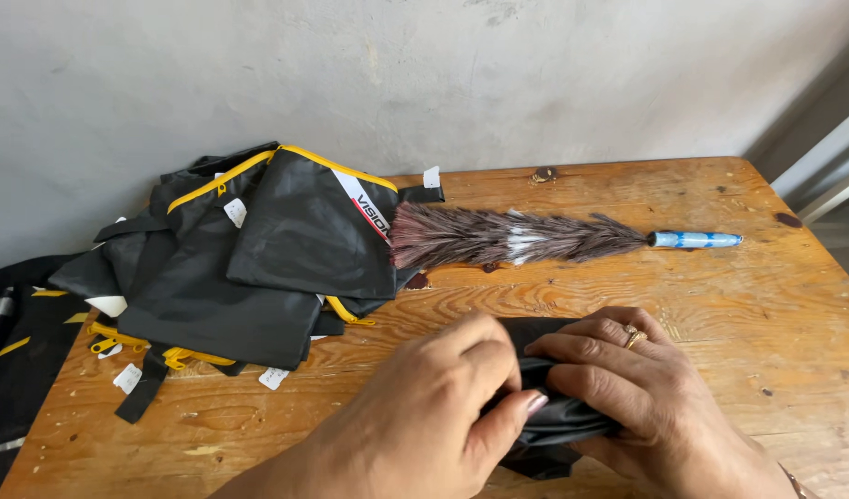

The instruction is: The person folds a black garment on a wooden table, repeatedly adjusting and compacting it into a small rectangular shape. They then place the folded item into a black and yellow branded bag and zip it closed.

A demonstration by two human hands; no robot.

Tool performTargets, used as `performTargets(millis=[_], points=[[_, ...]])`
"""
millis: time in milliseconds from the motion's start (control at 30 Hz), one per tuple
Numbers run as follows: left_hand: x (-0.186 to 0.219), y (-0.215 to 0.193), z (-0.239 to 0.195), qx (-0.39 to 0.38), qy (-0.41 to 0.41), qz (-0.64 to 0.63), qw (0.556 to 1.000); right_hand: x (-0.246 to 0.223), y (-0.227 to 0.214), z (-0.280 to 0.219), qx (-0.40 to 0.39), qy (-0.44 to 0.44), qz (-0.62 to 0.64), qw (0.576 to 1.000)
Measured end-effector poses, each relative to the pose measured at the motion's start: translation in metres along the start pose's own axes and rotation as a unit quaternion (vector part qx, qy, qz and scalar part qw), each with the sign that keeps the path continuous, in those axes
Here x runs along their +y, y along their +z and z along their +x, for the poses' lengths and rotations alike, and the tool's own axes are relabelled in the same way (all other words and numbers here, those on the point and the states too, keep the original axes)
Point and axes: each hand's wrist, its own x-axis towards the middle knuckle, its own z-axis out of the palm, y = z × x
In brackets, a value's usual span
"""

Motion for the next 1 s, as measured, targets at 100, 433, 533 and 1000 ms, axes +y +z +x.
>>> performTargets(millis=[100, 433, 533, 1000], points=[[0.0, -0.013, -0.003, -0.039, -0.054, -0.047, 0.997, -0.005, -0.002, 0.001, -0.026, -0.013, -0.014, 0.999], [-0.007, 0.005, -0.006, -0.051, -0.09, 0.06, 0.993, -0.007, 0.001, 0.007, -0.03, -0.032, -0.003, 0.999], [0.0, 0.002, -0.006, -0.025, -0.06, 0.055, 0.996, -0.008, -0.001, 0.011, -0.035, -0.023, 0.002, 0.999], [-0.005, 0.018, -0.008, 0.03, 0.136, 0.218, 0.966, -0.001, -0.003, 0.009, -0.034, 0.018, 0.025, 0.999]])
